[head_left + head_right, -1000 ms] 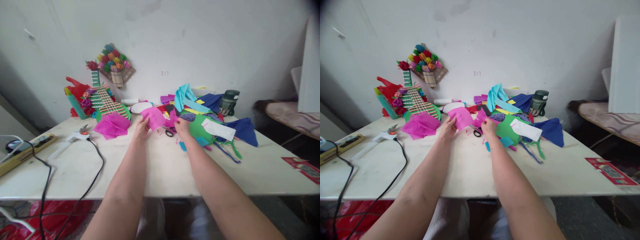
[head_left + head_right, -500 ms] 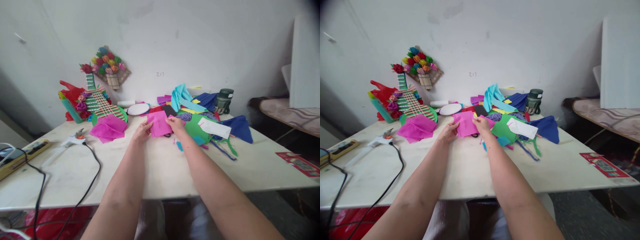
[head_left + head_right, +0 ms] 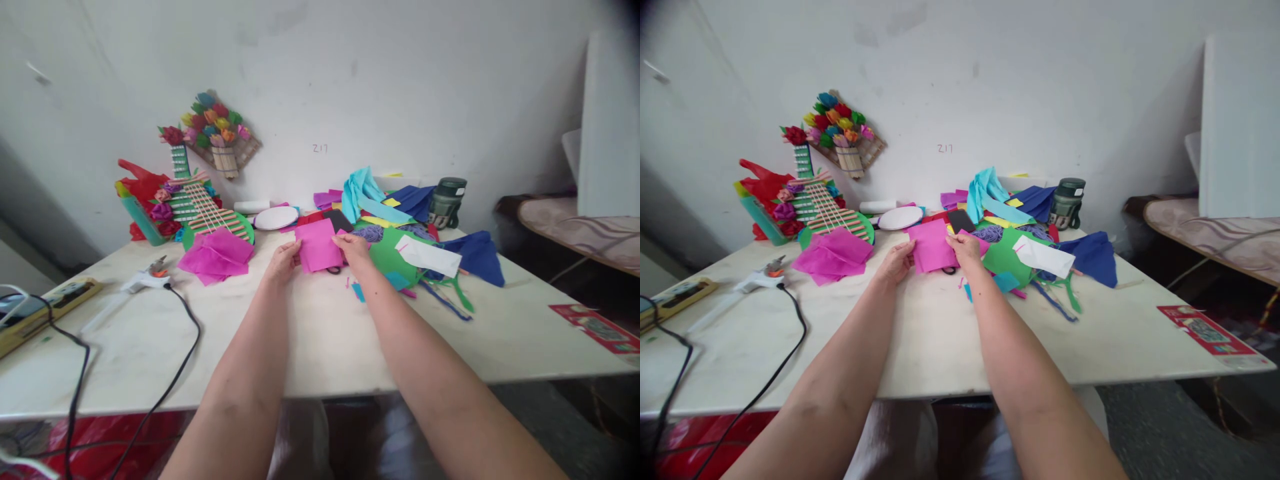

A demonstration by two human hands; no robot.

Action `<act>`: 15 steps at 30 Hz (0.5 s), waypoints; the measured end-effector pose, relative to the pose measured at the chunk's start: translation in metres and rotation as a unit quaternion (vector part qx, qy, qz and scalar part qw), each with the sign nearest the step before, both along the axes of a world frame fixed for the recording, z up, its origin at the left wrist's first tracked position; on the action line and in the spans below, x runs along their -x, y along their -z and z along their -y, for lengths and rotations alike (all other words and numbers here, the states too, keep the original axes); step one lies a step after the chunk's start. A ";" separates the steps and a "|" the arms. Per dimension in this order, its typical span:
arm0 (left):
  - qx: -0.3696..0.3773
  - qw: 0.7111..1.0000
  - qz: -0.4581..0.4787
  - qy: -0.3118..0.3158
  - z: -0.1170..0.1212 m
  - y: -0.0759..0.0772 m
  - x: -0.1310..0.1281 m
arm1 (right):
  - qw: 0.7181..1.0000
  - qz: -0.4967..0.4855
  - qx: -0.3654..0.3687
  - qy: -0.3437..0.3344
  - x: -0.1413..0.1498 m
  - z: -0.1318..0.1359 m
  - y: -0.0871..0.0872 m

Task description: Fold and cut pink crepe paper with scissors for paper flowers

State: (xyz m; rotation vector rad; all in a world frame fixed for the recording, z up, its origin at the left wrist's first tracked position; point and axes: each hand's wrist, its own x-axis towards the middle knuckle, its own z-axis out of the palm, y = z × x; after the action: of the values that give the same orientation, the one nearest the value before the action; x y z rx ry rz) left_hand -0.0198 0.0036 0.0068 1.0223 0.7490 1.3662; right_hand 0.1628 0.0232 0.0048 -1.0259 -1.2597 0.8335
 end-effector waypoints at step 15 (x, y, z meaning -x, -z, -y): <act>0.013 0.996 -0.089 0.016 0.006 -0.005 -0.002 | 0.999 -0.018 0.009 0.025 0.002 0.001 -0.001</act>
State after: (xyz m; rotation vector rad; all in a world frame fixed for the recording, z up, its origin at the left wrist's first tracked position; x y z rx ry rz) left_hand -0.0175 -0.0024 0.0120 1.1417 0.8757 1.2462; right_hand 0.1610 0.0225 0.0058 -1.0472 -1.1933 0.8232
